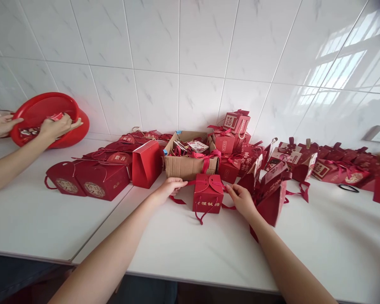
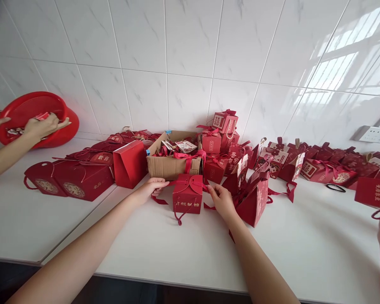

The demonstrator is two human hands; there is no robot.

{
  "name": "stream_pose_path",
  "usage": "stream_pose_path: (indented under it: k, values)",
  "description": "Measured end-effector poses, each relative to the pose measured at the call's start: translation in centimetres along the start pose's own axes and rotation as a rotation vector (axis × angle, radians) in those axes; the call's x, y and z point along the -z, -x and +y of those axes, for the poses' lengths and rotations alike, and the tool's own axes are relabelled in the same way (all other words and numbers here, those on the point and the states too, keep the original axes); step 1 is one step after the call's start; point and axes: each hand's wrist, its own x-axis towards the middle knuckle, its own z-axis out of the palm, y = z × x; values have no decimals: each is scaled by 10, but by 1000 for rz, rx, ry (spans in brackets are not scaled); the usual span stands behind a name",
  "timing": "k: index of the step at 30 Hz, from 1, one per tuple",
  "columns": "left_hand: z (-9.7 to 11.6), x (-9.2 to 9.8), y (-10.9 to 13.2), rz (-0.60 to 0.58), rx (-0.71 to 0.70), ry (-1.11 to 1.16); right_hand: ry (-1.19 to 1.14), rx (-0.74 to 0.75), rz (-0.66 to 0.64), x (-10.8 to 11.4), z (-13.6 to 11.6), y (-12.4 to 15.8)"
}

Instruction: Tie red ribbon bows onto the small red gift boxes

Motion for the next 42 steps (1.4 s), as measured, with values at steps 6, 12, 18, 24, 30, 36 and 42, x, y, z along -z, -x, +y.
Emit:
stream_pose_path:
  k: [6,12,18,24,30,36,42]
  values:
    - [6,7,2,-8,-60,68,-14,-57,-2,2,1,0]
    - [6,11,2,10,-96,1,-128,-105,1,1,-2,-1]
    - [-10,9,-8,88,-96,-248,-262,-214,-61,4,-9,3]
    - [-22,3,-10,116,-149,-433,-165,-201,-10,-5,-1,0]
    - [-26,3,-8,88,-158,-530,15,-125,73,-11,1,1]
    - [-28,3,-10,78,-170,-563,125,-122,104,-8,-2,3]
    - [-26,-2,-10,70,-158,-537,195,-112,94,-8,-5,4]
